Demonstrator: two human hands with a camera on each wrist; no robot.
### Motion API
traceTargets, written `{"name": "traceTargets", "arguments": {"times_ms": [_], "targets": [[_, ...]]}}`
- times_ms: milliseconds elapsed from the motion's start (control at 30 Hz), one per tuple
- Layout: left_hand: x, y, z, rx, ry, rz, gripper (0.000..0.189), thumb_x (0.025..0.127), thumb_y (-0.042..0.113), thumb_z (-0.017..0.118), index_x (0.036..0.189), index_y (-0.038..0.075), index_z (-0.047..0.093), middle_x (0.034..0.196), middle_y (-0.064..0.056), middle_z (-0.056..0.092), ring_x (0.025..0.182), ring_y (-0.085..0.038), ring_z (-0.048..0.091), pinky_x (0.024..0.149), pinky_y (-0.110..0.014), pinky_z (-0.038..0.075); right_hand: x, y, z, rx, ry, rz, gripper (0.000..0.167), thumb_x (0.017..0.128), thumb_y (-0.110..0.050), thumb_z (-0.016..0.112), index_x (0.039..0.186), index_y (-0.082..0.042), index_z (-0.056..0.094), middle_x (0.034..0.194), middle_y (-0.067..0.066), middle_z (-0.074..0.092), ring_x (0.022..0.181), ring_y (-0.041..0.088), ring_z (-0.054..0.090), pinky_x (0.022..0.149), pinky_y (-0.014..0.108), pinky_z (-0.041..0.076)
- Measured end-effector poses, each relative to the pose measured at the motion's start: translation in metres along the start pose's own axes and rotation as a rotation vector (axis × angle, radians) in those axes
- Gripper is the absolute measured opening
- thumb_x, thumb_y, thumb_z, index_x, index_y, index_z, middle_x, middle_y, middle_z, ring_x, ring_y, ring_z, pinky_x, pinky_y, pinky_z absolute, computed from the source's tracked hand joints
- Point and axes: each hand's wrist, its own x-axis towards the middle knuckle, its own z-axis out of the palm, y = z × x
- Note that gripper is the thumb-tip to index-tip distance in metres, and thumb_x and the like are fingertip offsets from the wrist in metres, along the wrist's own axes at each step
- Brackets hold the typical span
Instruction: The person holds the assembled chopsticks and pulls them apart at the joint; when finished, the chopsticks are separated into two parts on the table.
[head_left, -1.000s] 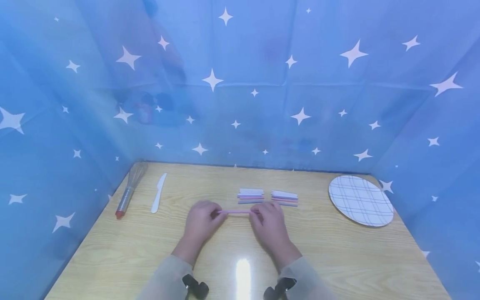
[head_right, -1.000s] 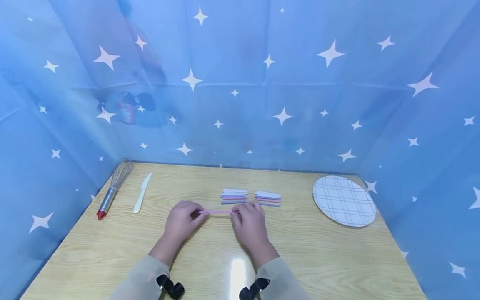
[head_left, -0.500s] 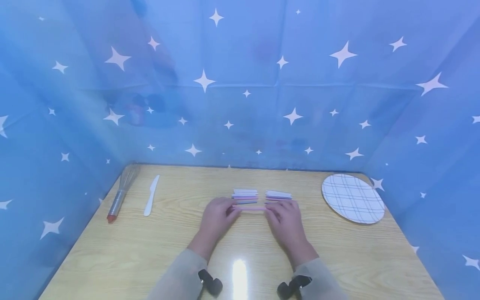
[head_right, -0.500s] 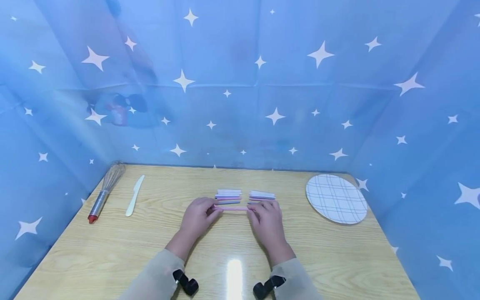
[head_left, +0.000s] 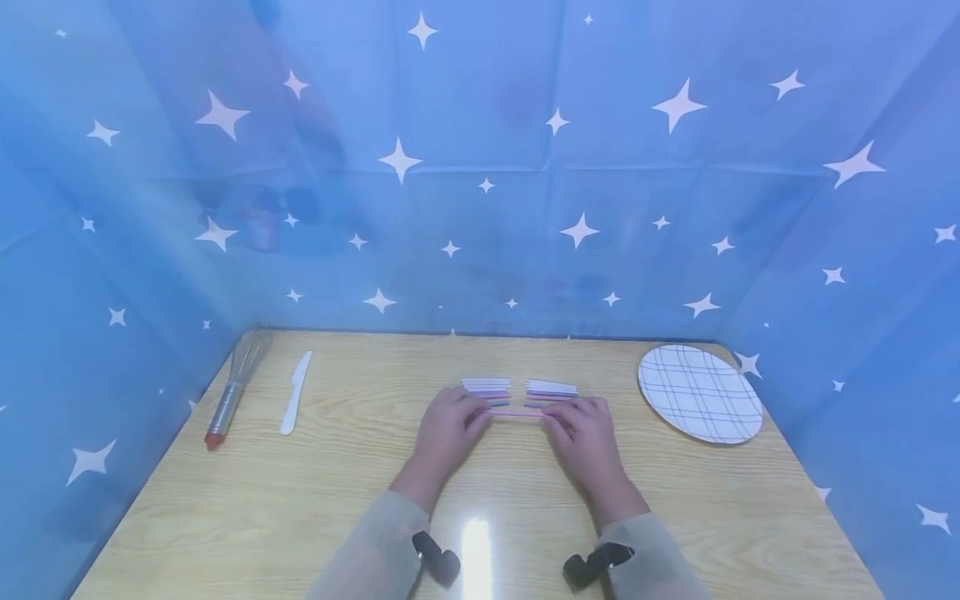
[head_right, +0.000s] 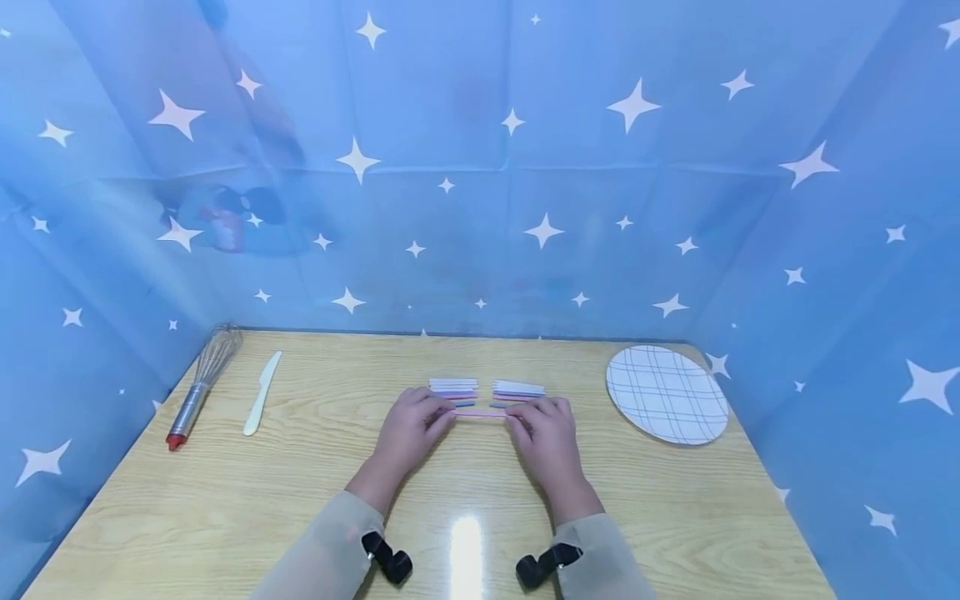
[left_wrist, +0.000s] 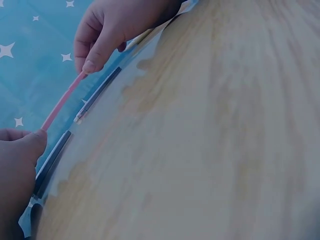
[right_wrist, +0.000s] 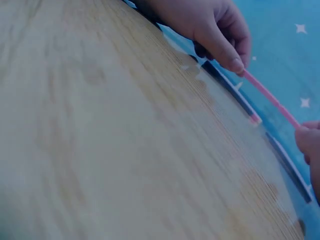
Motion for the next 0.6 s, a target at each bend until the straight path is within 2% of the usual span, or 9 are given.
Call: {"name": "traceTargets", "arguments": {"times_ms": [267, 433, 600], "targets": [[-0.0023, -0.0008, -0.0047, -0.070, -0.009, -0.040, 0.011, 0.098, 0.024, 0.080, 0.108, 0.019, 0.082, 0.102, 0.009, 0.072, 0.098, -0.014, 0.061, 0.089, -0.035, 0.054, -0.0002, 0.0000, 0.0042, 0.031, -0.029, 0.017, 0.007, 0.094, -0.018, 0.084, 0.100, -0.019, 0.083, 0.105, -0.002, 0.075, 0.107, 0.027, 0.054, 0.097, 0.046, 0.041], [-0.0026, -0.0021, -0.0022, -0.076, -0.011, -0.062, 0.011, 0.098, 0.025, 0.081, 0.108, 0.020, 0.083, 0.102, 0.010, 0.070, 0.097, -0.012, 0.058, 0.088, -0.033, 0.053, -0.0003, 0.0026, 0.0043, 0.022, -0.027, 0.002, 0.007, 0.093, -0.018, 0.085, 0.100, -0.019, 0.083, 0.104, -0.001, 0.074, 0.106, 0.028, 0.054, 0.096, 0.047, 0.041], [-0.0021, -0.0025, -0.0006, -0.065, 0.003, -0.053, 0.010, 0.097, 0.025, 0.082, 0.106, 0.021, 0.083, 0.100, 0.010, 0.069, 0.096, -0.012, 0.057, 0.087, -0.033, 0.052, -0.0004, 0.0044, 0.0040, 0.008, -0.034, 0.012, 0.008, 0.093, -0.019, 0.085, 0.100, -0.019, 0.084, 0.104, -0.001, 0.074, 0.106, 0.027, 0.054, 0.095, 0.046, 0.041]]}}
